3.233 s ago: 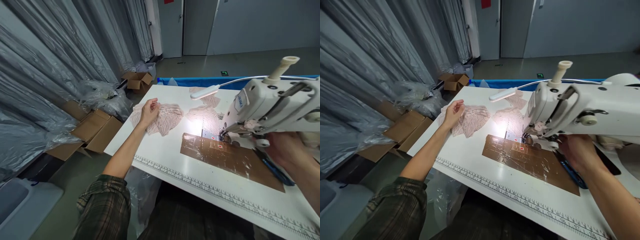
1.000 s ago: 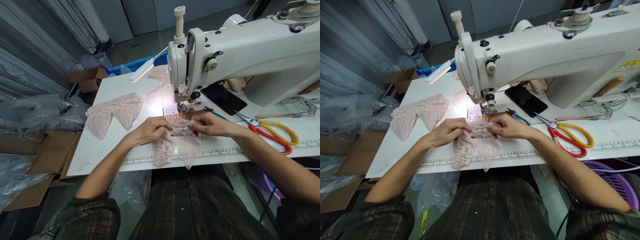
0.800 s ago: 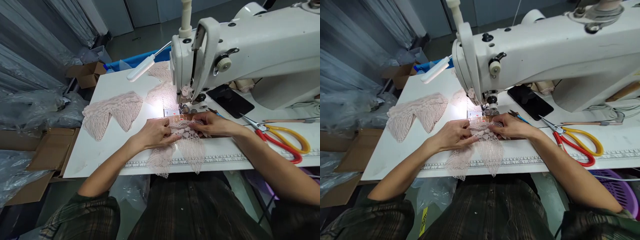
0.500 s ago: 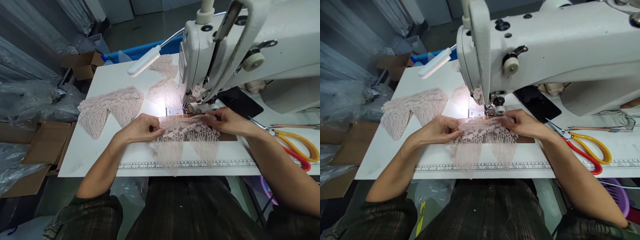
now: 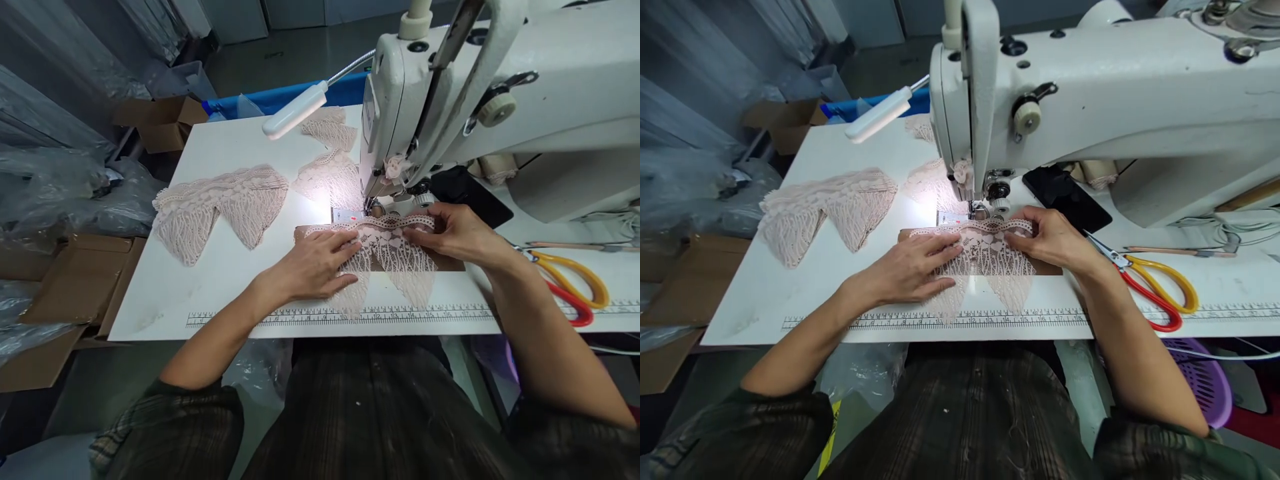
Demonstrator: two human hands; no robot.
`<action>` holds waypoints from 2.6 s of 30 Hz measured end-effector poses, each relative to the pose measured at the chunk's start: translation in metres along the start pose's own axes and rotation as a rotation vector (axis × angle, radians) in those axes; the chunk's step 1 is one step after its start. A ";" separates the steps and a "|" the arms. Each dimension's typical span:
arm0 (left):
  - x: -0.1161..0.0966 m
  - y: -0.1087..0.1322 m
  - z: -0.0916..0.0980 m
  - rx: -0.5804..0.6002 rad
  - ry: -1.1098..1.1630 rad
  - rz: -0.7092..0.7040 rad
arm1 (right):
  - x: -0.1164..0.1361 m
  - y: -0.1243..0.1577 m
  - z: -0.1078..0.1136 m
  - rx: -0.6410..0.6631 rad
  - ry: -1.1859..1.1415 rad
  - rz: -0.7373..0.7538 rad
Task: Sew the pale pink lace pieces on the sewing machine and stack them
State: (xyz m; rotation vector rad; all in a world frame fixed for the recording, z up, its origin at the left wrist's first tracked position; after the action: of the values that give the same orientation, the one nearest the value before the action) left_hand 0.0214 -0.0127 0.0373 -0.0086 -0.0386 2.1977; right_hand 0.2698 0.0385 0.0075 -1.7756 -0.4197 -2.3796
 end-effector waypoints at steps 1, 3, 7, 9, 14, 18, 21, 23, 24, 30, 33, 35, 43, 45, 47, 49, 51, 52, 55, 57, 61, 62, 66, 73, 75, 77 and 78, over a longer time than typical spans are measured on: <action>0.001 0.002 0.002 0.014 0.031 0.002 | 0.003 0.002 -0.001 -0.013 -0.050 0.004; 0.006 0.005 0.008 -0.016 0.109 0.012 | 0.010 0.004 -0.008 -0.033 -0.168 -0.019; 0.019 0.007 0.020 -0.132 0.375 0.220 | 0.023 0.005 -0.034 0.025 -0.479 -0.170; 0.024 0.006 0.015 -0.086 0.642 0.355 | 0.029 0.004 -0.051 0.069 -0.633 -0.257; 0.024 0.003 -0.005 0.046 1.170 0.475 | 0.051 0.003 -0.093 0.205 -0.875 -0.265; 0.032 0.008 -0.008 0.006 0.964 0.566 | 0.049 -0.002 -0.082 0.147 -0.370 -0.164; 0.032 0.010 -0.007 0.006 0.852 0.565 | 0.046 -0.002 -0.052 -0.068 0.192 0.054; 0.031 0.010 -0.006 0.004 0.816 0.549 | 0.043 0.002 -0.048 -0.049 0.362 0.201; 0.031 0.010 -0.005 -0.004 0.804 0.546 | 0.042 0.005 -0.051 -0.007 0.407 0.286; 0.037 0.014 -0.001 0.006 0.749 0.626 | 0.026 0.015 -0.074 0.060 0.746 0.577; 0.041 0.015 -0.002 0.037 0.812 0.641 | 0.023 0.012 -0.076 0.040 0.792 0.578; 0.042 0.015 -0.004 0.049 0.841 0.646 | 0.024 0.011 -0.075 0.039 0.789 0.574; 0.047 0.016 -0.013 0.049 0.931 0.688 | 0.029 0.013 -0.079 0.072 0.879 0.567; 0.047 0.017 -0.013 0.053 0.912 0.684 | 0.028 0.015 -0.079 0.068 0.883 0.577; 0.047 0.017 -0.013 0.051 0.897 0.674 | 0.027 0.015 -0.079 0.067 0.880 0.578; 0.047 0.018 -0.012 0.049 0.895 0.670 | 0.027 0.015 -0.078 0.066 0.873 0.572; 0.046 0.018 -0.011 0.051 0.903 0.672 | 0.029 0.012 -0.077 0.079 0.847 0.562; 0.046 0.018 -0.011 0.054 0.908 0.674 | 0.029 0.011 -0.077 0.093 0.830 0.555; 0.047 0.018 -0.011 0.061 0.920 0.677 | 0.031 0.005 -0.076 0.129 0.799 0.530; 0.047 0.018 -0.011 0.068 0.932 0.676 | 0.030 0.003 -0.072 0.134 0.773 0.515; 0.050 0.018 -0.014 0.069 0.968 0.679 | 0.027 0.000 -0.055 0.138 0.567 0.458; 0.050 0.018 -0.015 0.068 0.972 0.682 | 0.025 0.000 -0.051 0.141 0.508 0.442; 0.050 0.016 -0.015 0.074 0.993 0.694 | 0.022 0.003 -0.047 0.138 0.411 0.474; 0.047 0.016 -0.012 0.098 0.994 0.727 | 0.021 0.010 -0.061 0.145 0.513 0.653; 0.048 0.017 -0.013 0.106 0.989 0.727 | 0.019 0.010 -0.061 0.133 0.508 0.660; 0.048 0.017 -0.014 0.111 0.982 0.720 | 0.018 0.010 -0.060 0.127 0.509 0.657; 0.048 0.017 -0.014 0.111 0.974 0.717 | 0.017 0.010 -0.059 0.126 0.514 0.652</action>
State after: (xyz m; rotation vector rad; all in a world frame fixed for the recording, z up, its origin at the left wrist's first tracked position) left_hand -0.0206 0.0164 0.0228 -1.1725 0.7253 2.6425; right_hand 0.2130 0.0122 0.0098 -0.9718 0.0737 -2.1357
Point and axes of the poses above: each hand's wrist, its own y-axis away from the middle knuckle, its own z-axis out of the back of the hand, x = y × z, the point moved 5 cm from there along -y, towards the middle knuckle, and after that the axes turned 14 degrees about -y, right-handed, at the moved point
